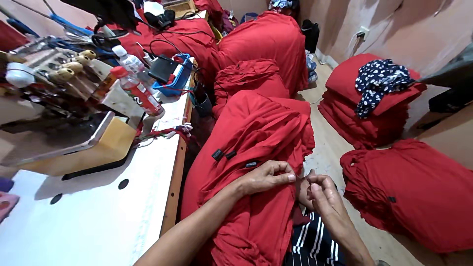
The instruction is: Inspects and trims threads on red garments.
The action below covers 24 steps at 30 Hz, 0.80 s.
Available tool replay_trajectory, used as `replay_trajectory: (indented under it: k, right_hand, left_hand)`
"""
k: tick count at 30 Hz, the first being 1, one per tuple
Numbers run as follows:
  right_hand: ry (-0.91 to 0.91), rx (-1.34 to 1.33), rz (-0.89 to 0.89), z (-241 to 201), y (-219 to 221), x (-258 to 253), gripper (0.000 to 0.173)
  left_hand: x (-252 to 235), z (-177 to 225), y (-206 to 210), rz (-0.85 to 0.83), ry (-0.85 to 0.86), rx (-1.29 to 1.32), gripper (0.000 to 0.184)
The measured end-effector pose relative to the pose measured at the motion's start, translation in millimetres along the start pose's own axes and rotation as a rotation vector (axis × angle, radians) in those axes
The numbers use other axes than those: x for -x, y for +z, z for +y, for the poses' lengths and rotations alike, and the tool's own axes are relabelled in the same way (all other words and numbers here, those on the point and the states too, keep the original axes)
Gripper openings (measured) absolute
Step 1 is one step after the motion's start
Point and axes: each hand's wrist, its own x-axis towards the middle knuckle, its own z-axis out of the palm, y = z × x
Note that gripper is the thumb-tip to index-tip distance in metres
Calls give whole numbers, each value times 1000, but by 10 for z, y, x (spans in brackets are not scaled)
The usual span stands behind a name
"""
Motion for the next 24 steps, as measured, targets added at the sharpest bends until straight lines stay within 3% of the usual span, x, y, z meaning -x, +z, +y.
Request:
replay_trajectory:
  k: [8, 14, 24]
  right_hand:
    - [-69, 3, -19, -15, 70, 6, 23]
    - [-247, 262, 105, 51, 177, -4, 26]
    - [-447, 513, 147, 17, 204, 19, 27]
  left_hand:
    - [-24, -46, -1, 5, -31, 72, 18]
    - [-18, -37, -5, 0, -50, 84, 19]
    - [-24, -56, -4, -20, -47, 56, 20]
